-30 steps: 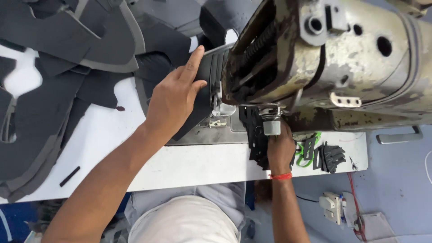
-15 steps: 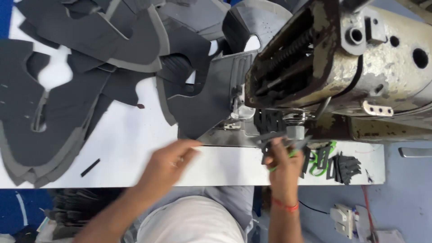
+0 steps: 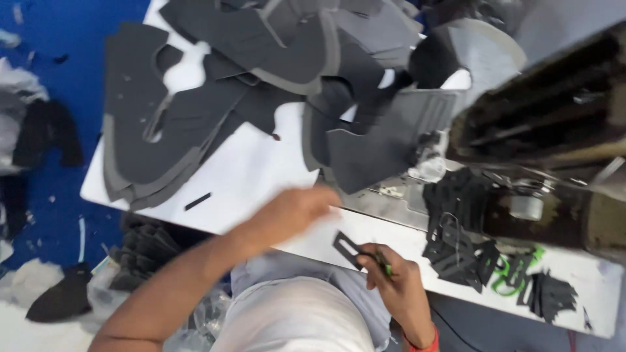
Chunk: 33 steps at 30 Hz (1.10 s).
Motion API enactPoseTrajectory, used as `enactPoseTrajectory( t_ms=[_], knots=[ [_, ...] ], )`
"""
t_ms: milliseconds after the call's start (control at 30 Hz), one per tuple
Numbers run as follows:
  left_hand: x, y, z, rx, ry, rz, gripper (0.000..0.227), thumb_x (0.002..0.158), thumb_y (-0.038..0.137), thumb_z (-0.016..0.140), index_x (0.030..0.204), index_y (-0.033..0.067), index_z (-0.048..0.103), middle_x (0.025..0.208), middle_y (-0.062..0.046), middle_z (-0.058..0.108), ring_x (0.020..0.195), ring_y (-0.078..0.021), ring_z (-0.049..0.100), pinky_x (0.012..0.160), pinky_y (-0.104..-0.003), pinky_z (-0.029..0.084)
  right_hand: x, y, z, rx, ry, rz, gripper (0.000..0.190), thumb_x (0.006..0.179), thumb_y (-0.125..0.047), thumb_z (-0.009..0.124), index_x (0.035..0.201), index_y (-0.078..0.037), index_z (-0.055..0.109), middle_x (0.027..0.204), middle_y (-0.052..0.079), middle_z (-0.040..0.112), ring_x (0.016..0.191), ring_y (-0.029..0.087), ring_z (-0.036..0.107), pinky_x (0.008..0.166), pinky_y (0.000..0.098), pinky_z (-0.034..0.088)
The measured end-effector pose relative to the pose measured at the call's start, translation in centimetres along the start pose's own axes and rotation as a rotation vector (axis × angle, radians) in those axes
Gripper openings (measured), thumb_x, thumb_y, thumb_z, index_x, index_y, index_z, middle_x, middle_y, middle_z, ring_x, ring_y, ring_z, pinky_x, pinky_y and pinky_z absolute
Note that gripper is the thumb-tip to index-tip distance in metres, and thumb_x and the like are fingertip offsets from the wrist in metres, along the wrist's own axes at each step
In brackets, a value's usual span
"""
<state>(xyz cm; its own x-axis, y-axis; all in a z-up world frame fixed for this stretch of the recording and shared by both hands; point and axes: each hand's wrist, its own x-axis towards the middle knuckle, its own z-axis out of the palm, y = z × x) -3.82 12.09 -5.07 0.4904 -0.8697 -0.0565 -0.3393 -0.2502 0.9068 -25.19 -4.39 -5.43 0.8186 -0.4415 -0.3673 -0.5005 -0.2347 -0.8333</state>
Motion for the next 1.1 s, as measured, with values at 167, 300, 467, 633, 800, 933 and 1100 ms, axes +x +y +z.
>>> enactPoseTrajectory(
  t_ms=[167,300,467,633,800,933,1100],
  knots=[
    [-3.1,-10.5,-14.7,0.634,0.706,-0.087,0.024,0.094,0.020,0.074,0.110,0.0022,0.070,0.111,-0.019,0.068,0.105,-0.0371,0.066,0.089,-0.047,0.051,-0.3,-0.8,-0.6,0.228,0.150,0.271,0.018,0.094,-0.014,0.069,0.103,0.001,0.073,0.056,0.005,0.059,0.048,0.009,0.048,0.044,0.0257,0.032],
    [-7.0,-19.8,-21.1,0.960,0.754,-0.696,0.075,0.078,0.049,0.090,0.117,-0.0078,0.063,0.117,-0.031,0.063,0.107,-0.0465,0.062,0.089,-0.052,0.050,0.0,2.3,-0.8,0.322,0.252,0.197,0.017,0.092,-0.012,0.073,0.104,0.001,0.073,0.061,0.000,0.053,0.052,0.006,0.044,0.046,0.0239,0.031],
    [-6.9,-19.0,-20.2,0.826,0.722,-0.890,0.090,0.072,0.050,0.094,0.126,-0.0115,0.056,0.121,-0.032,0.061,0.111,-0.0472,0.062,0.091,-0.051,0.052,0.0,2.2,-0.1,0.344,0.320,0.214,0.016,0.090,-0.008,0.075,0.101,0.002,0.069,0.063,0.001,0.055,0.050,0.007,0.044,0.043,0.0256,0.031],
    [-7.7,-16.4,-20.7,0.936,0.863,-0.688,0.092,0.064,0.038,0.096,0.130,-0.0103,0.054,0.114,-0.030,0.063,0.104,-0.0470,0.064,0.083,-0.050,0.054,-0.5,1.9,-1.0,0.343,0.330,0.155,0.015,0.089,-0.008,0.074,0.100,0.001,0.067,0.062,0.003,0.058,0.049,0.009,0.048,0.042,0.0260,0.031],
    [-10.8,-1.1,-21.1,0.487,0.638,-0.388,0.044,0.099,0.035,0.080,0.113,-0.0025,0.063,0.097,-0.019,0.071,0.080,-0.0321,0.067,0.075,-0.044,0.053,-1.6,3.1,-4.1,0.354,0.457,0.050,0.006,0.098,-0.005,0.070,0.099,-0.001,0.066,0.066,0.004,0.060,0.055,0.009,0.051,0.049,0.0238,0.036],
    [-10.4,6.5,-16.8,0.621,0.388,-0.262,0.039,0.085,0.034,0.081,0.104,0.0007,0.071,0.088,-0.018,0.070,0.075,-0.0291,0.066,0.065,-0.040,0.053,-2.5,1.7,-6.6,0.458,0.556,-0.037,0.006,0.098,-0.001,0.069,0.103,-0.001,0.068,0.077,0.002,0.061,0.060,0.008,0.050,0.052,0.0231,0.037],
    [-6.0,10.6,-9.6,0.325,-0.089,0.324,0.024,0.089,0.027,0.076,0.088,0.0042,0.069,0.089,-0.006,0.067,0.071,-0.0208,0.068,0.056,-0.034,0.054,-5.7,0.3,-9.2,0.510,0.730,-0.334,0.006,0.105,0.004,0.069,0.110,0.005,0.070,0.081,0.013,0.065,0.059,0.013,0.058,0.050,0.0237,0.042]
  ],
)
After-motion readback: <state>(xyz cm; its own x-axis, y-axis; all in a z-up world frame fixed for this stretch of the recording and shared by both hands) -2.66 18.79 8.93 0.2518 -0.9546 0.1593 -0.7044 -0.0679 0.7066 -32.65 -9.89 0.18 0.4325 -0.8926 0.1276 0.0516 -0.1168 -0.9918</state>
